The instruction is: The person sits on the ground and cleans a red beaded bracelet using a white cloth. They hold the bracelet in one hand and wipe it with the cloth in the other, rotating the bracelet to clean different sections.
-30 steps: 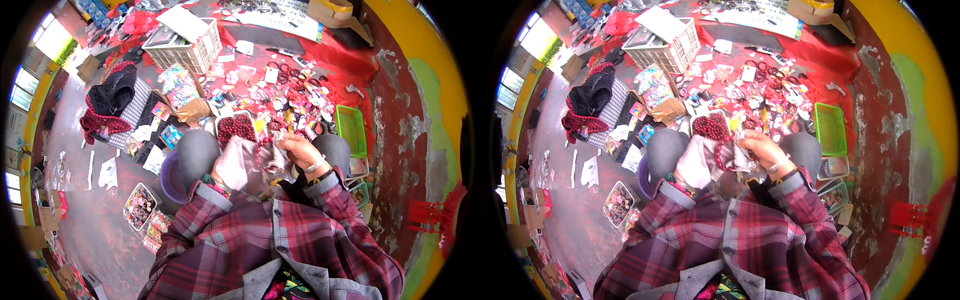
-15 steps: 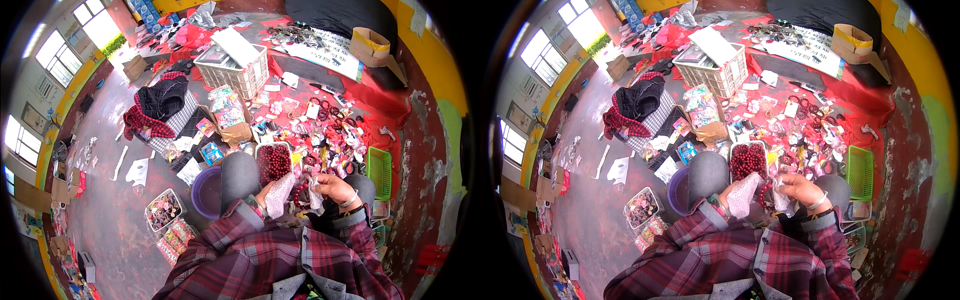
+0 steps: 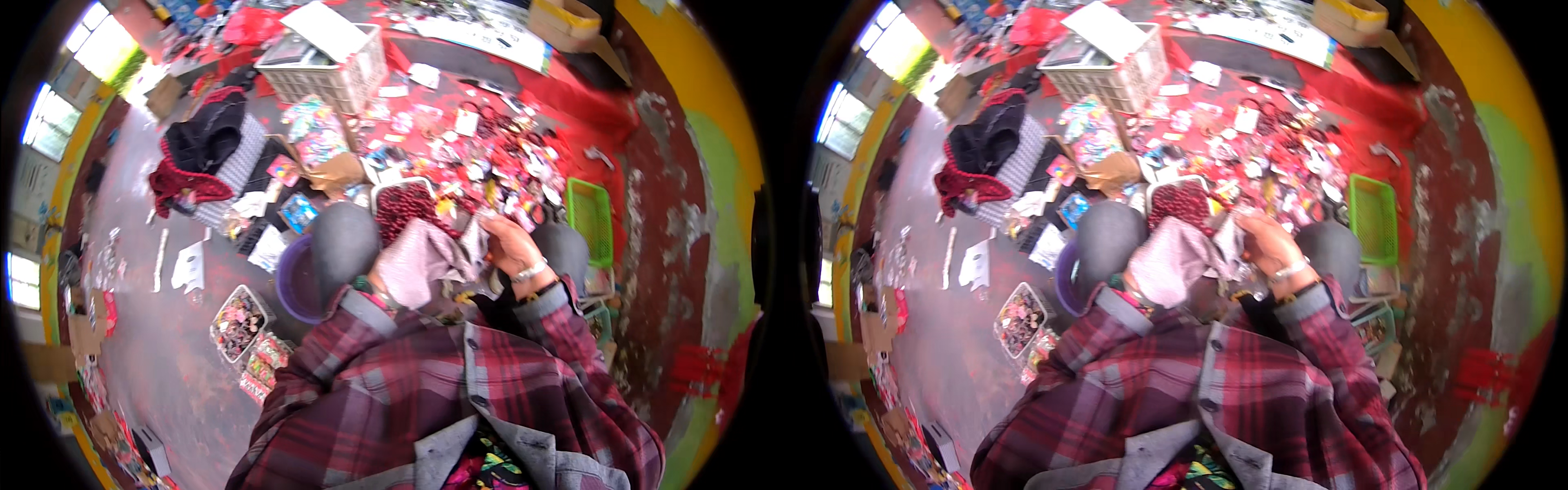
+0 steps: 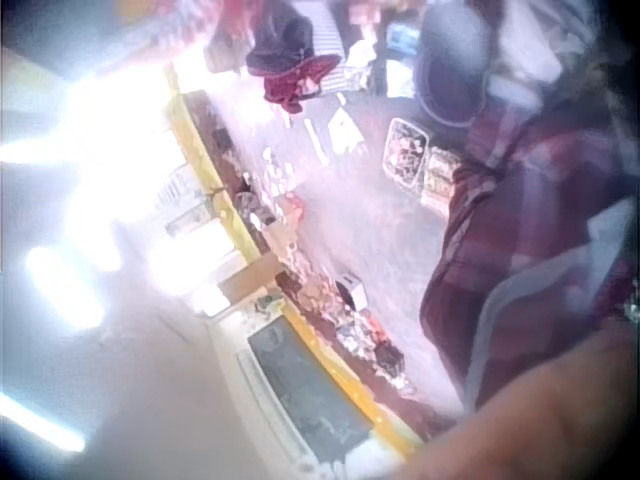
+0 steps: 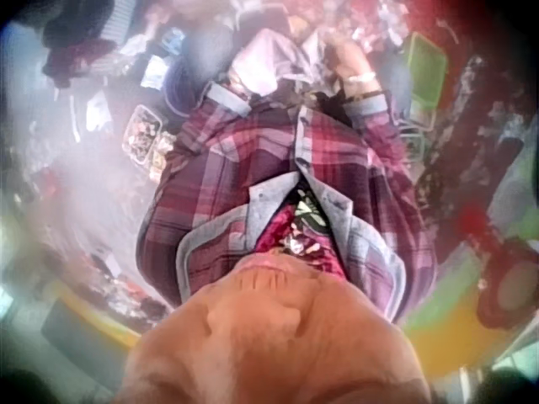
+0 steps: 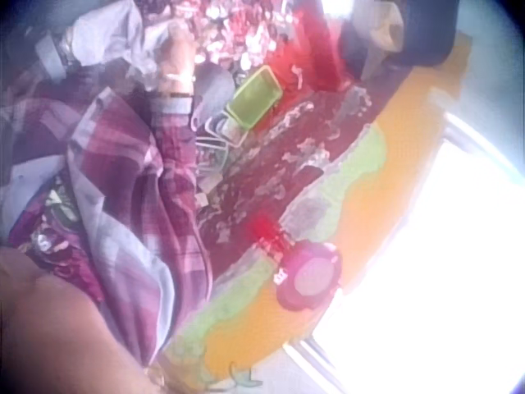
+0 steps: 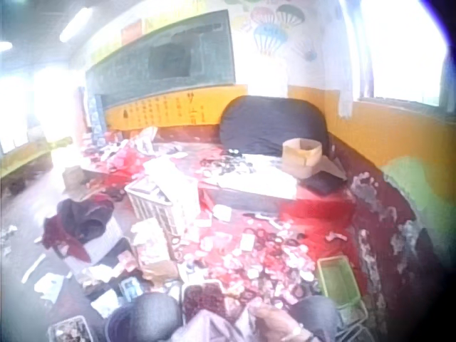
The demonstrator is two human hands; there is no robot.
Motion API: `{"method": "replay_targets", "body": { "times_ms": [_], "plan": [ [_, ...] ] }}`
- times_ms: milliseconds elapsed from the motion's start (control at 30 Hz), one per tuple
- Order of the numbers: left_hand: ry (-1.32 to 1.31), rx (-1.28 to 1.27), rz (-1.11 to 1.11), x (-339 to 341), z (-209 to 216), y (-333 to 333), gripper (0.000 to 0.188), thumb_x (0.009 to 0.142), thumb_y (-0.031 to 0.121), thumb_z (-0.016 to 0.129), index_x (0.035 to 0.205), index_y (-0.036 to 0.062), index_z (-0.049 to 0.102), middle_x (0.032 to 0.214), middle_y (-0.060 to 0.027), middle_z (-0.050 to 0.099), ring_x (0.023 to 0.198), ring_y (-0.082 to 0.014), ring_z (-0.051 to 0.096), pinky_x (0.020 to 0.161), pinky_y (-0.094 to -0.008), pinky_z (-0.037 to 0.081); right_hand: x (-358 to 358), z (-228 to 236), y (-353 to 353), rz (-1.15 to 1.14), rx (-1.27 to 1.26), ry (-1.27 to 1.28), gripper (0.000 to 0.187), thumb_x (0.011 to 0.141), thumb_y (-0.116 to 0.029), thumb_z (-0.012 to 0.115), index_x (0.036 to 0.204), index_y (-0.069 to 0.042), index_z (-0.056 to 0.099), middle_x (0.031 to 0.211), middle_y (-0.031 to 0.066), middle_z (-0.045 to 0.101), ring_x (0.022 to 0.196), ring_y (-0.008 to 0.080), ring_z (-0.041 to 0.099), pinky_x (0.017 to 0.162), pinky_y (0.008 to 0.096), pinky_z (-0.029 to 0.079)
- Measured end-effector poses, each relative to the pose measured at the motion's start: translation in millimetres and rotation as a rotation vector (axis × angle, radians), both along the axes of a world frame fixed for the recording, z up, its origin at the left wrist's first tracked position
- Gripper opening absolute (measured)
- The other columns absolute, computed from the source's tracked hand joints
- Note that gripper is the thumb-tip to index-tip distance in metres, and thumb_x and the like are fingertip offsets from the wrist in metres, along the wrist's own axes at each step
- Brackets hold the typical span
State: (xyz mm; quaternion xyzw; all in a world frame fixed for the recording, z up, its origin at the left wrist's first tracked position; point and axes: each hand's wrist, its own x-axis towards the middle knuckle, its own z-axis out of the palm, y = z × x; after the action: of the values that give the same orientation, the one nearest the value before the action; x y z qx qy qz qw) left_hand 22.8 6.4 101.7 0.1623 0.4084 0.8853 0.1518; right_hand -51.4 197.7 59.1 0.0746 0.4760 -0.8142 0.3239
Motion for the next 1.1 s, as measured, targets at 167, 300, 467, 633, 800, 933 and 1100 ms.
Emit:
{"method": "replay_targets", "body": {
  "times_ms": [167, 300, 467, 633, 800, 933, 1100],
  "plan": [
    [-0.705, 0.546, -0.068, -7, -31, -12, 0.048, 0.098, 0.034, 0.035, 0.133, 0.0012, 0.036, 0.133, -0.0227, 0.041, 0.121, -0.0354, 0.045, 0.107, -0.0472, 0.034, 3, 23, -5, 0.059, -0.110, 0.005, 0.013, 0.092, -0.016, 0.053, 0.101, -0.008, 0.059, 0.084, 0.0005, 0.065, 0.070, 0.0112, 0.062, 0.058, 0.0261, 0.050],
    [-0.752, 0.534, -0.119, -4, -47, -15, 0.052, 0.096, 0.038, 0.040, 0.134, 0.0028, 0.035, 0.132, -0.0207, 0.042, 0.120, -0.0344, 0.045, 0.106, -0.0471, 0.035, 8, 25, -2, 0.095, -0.310, 0.004, 0.027, 0.091, -0.017, 0.055, 0.115, -0.003, 0.053, 0.103, 0.0053, 0.063, 0.090, 0.0158, 0.063, 0.077, 0.0323, 0.052],
    [-0.131, -0.295, -0.081, -3, -50, -8, 0.043, 0.096, 0.032, 0.039, 0.134, 0.0113, 0.038, 0.128, -0.0099, 0.049, 0.115, -0.0283, 0.051, 0.098, -0.0442, 0.042, 14, 15, -4, 0.184, -0.468, 0.059, 0.039, 0.090, -0.013, 0.056, 0.126, 0.000, 0.047, 0.116, 0.0092, 0.059, 0.104, 0.0196, 0.059, 0.092, 0.0365, 0.047],
    [0.245, -0.797, -0.142, -9, 9, -8, 0.027, 0.088, 0.015, 0.050, 0.113, 0.0069, 0.055, 0.109, -0.0094, 0.061, 0.102, -0.0218, 0.058, 0.085, -0.0320, 0.048, 8, 4, 4, 0.236, -0.088, 0.068, 0.031, 0.088, -0.016, 0.059, 0.116, -0.002, 0.056, 0.102, 0.0011, 0.063, 0.088, 0.0089, 0.058, 0.074, 0.0239, 0.045],
    [0.957, -1.308, 0.273, -16, 3, -1, 0.022, 0.081, 0.023, 0.057, 0.092, 0.0049, 0.063, 0.085, -0.0117, 0.064, 0.083, -0.0280, 0.062, 0.076, -0.0369, 0.048, 5, 22, -4, -0.015, 0.007, 0.059, 0.010, 0.089, -0.014, 0.057, 0.094, -0.005, 0.061, 0.078, -0.0011, 0.063, 0.063, 0.0077, 0.060, 0.056, 0.0217, 0.049],
    [0.499, -0.985, 0.174, -14, -25, 1, 0.027, 0.080, 0.023, 0.057, 0.099, 0.0049, 0.061, 0.093, -0.0115, 0.063, 0.088, -0.0272, 0.060, 0.079, -0.0377, 0.047, 7, 15, -3, 0.070, 0.035, 0.117, 0.012, 0.090, -0.016, 0.057, 0.096, -0.006, 0.061, 0.078, -0.0016, 0.063, 0.062, 0.0069, 0.059, 0.055, 0.0205, 0.048],
    [0.604, -1.013, 0.203, -14, -33, 4, 0.028, 0.084, 0.019, 0.055, 0.108, 0.0037, 0.054, 0.099, -0.0090, 0.060, 0.092, -0.0218, 0.059, 0.083, -0.0327, 0.046, 17, 8, -20, 0.009, 0.072, 0.125, 0.012, 0.091, -0.017, 0.056, 0.095, -0.006, 0.061, 0.076, -0.0025, 0.062, 0.060, 0.0061, 0.056, 0.053, 0.0212, 0.045]
  ]
}}
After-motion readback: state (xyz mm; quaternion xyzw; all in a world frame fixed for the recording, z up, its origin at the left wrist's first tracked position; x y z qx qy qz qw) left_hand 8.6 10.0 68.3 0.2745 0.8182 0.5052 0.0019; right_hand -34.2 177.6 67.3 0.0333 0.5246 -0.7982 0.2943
